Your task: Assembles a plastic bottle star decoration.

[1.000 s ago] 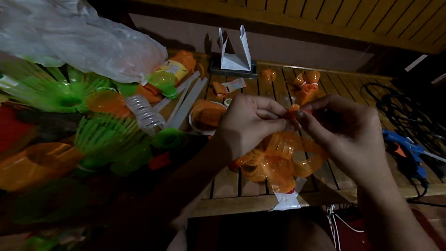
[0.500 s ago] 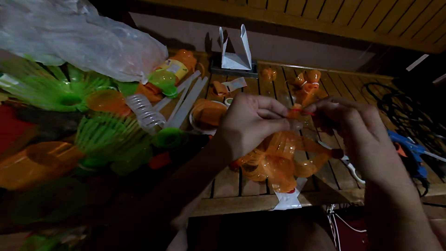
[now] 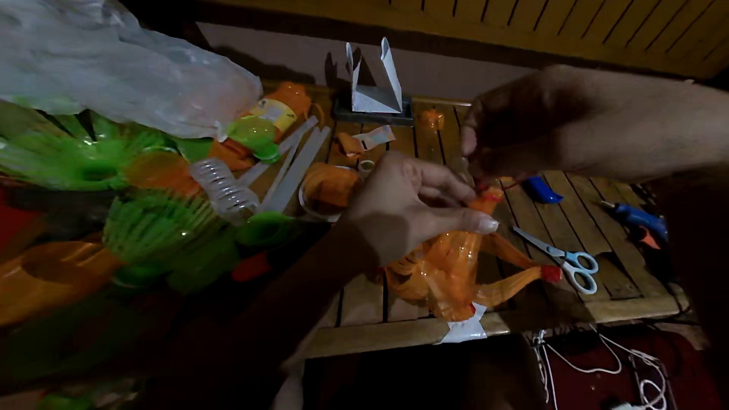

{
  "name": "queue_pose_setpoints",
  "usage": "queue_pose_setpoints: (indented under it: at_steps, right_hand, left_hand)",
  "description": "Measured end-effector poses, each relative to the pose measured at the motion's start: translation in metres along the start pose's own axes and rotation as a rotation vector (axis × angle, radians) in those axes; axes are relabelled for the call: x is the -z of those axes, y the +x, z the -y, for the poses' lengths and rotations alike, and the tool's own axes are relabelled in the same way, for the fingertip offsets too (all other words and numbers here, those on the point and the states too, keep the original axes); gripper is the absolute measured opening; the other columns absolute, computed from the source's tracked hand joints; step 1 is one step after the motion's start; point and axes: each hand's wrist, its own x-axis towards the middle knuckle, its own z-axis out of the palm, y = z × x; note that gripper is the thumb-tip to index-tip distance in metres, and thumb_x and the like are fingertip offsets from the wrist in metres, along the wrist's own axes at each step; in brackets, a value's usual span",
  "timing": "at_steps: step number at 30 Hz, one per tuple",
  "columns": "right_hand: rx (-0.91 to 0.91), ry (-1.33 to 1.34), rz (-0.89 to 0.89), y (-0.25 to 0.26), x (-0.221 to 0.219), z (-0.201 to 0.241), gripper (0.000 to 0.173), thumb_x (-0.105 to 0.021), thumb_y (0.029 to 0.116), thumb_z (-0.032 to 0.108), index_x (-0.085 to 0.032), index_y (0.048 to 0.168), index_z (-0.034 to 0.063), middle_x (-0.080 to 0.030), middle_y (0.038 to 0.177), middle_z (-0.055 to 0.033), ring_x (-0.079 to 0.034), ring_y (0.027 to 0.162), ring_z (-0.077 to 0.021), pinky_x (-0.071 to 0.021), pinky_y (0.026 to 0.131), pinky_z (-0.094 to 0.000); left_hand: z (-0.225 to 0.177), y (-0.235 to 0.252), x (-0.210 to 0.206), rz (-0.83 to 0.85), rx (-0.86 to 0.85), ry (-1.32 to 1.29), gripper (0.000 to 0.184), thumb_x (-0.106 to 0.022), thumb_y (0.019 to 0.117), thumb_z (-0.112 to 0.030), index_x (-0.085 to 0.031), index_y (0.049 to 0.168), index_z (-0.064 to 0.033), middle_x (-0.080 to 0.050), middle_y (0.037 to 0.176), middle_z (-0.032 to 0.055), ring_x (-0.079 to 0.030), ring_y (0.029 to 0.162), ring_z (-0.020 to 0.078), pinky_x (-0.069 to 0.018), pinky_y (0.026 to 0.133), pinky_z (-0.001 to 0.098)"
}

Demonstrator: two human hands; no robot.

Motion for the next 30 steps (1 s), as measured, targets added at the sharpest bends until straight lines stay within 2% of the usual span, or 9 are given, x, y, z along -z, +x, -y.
queue_pose_setpoints:
  at_steps: [2, 5, 7, 10, 13, 17, 21, 25, 30]
  right_hand:
    - [0.073, -0.192, 0.009, 0.003, 0.002, 0.010, 0.009, -0.070, 0.0932, 0.009, -0.067, 0.101, 0.0107, -0.066, 0.075, 0.0066, -0.058, 0.061, 0.0048, -0.0468, 0.052, -0.0111]
    - [0.190, -0.401, 0.093, 0.002, 0.013, 0.005, 0.020, -0.074, 0.0935, 0.021, -0.066, 0.112, 0.0208, -0.068, 0.087, 0.0140, -0.064, 0.073, 0.0083, -0.0579, 0.060, -0.0133]
    - [0.238, -0.526, -0.007, -0.006, 0.006, 0.001, 0.020, -0.072, 0.0924, 0.024, -0.066, 0.112, 0.0225, -0.065, 0.087, 0.0139, -0.061, 0.073, 0.0085, -0.0553, 0.059, -0.0145]
    - [0.308, -0.657, -0.194, -0.021, -0.009, -0.001, 0.015, -0.068, 0.0943, 0.023, -0.067, 0.109, 0.0201, -0.065, 0.090, 0.0102, -0.060, 0.077, 0.0072, -0.0531, 0.065, -0.0141]
    - [0.463, -0.570, -0.352, -0.029, -0.026, -0.004, 0.009, -0.065, 0.0921, 0.009, -0.068, 0.101, 0.0093, -0.061, 0.082, 0.0069, -0.053, 0.070, 0.0071, -0.0442, 0.062, -0.0078]
    - [0.398, -0.493, -0.445, -0.046, -0.031, -0.019, 0.004, -0.065, 0.0923, 0.016, -0.066, 0.096, 0.0160, -0.062, 0.080, 0.0127, -0.055, 0.067, 0.0084, -0.0463, 0.058, -0.0092]
    - [0.367, -0.369, -0.475, -0.054, -0.038, -0.030, 0.008, -0.067, 0.0920, 0.015, -0.067, 0.100, 0.0145, -0.065, 0.081, 0.0117, -0.056, 0.061, 0.0051, -0.0479, 0.051, -0.0108]
    - [0.292, -0.268, -0.484, -0.059, -0.042, -0.033, 0.017, -0.068, 0.0930, 0.012, -0.067, 0.110, 0.0126, -0.068, 0.084, 0.0112, -0.061, 0.066, 0.0046, -0.0525, 0.056, -0.0096]
    - [0.176, -0.122, -0.370, -0.054, -0.031, -0.047, 0.006, -0.069, 0.0953, 0.017, -0.075, 0.097, 0.0155, -0.068, 0.078, 0.0124, -0.060, 0.065, 0.0074, -0.0488, 0.055, -0.0074]
  left_hand:
    - [-0.001, 0.000, 0.000, -0.020, 0.022, 0.014, 0.010, -0.081, 0.0811, -0.003, -0.073, 0.087, -0.0051, -0.071, 0.074, -0.0064, -0.064, 0.065, -0.0065, -0.0531, 0.060, 0.0091]
    - [0.006, 0.003, 0.000, -0.022, 0.041, -0.026, 0.015, -0.084, 0.0779, -0.004, -0.077, 0.090, -0.0071, -0.076, 0.081, -0.0058, -0.069, 0.074, -0.0053, -0.0576, 0.067, 0.0122]
    - [0.006, 0.003, 0.000, -0.030, 0.035, -0.060, 0.016, -0.083, 0.0782, -0.001, -0.076, 0.091, -0.0072, -0.076, 0.082, -0.0064, -0.069, 0.077, -0.0049, -0.0586, 0.071, 0.0129]
    - [-0.004, 0.000, -0.001, -0.063, 0.104, -0.029, 0.012, -0.080, 0.0820, 0.000, -0.074, 0.091, -0.0046, -0.073, 0.079, -0.0063, -0.066, 0.072, -0.0064, -0.0549, 0.066, 0.0107]
    - [-0.002, 0.000, 0.001, -0.040, 0.075, -0.027, 0.012, -0.079, 0.0824, 0.001, -0.074, 0.092, -0.0028, -0.074, 0.079, -0.0049, -0.067, 0.072, -0.0063, -0.0552, 0.066, 0.0102]
    - [0.001, 0.001, 0.000, -0.036, 0.070, -0.061, 0.012, -0.080, 0.0819, 0.000, -0.073, 0.091, -0.0031, -0.073, 0.078, -0.0046, -0.066, 0.069, -0.0054, -0.0546, 0.064, 0.0100]
    - [0.000, 0.002, 0.000, -0.026, 0.076, -0.041, 0.008, -0.080, 0.0832, -0.003, -0.074, 0.089, -0.0038, -0.074, 0.077, -0.0042, -0.066, 0.067, -0.0054, -0.0538, 0.062, 0.0098]
    - [0.008, 0.007, 0.000, -0.019, 0.078, -0.077, 0.014, -0.083, 0.0797, -0.003, -0.073, 0.089, -0.0059, -0.073, 0.075, -0.0047, -0.067, 0.066, -0.0040, -0.0561, 0.061, 0.0121]
    - [0.003, 0.000, 0.001, -0.016, 0.011, -0.053, 0.010, -0.080, 0.0825, -0.001, -0.072, 0.087, -0.0046, -0.071, 0.073, -0.0056, -0.064, 0.064, -0.0056, -0.0524, 0.058, 0.0093]
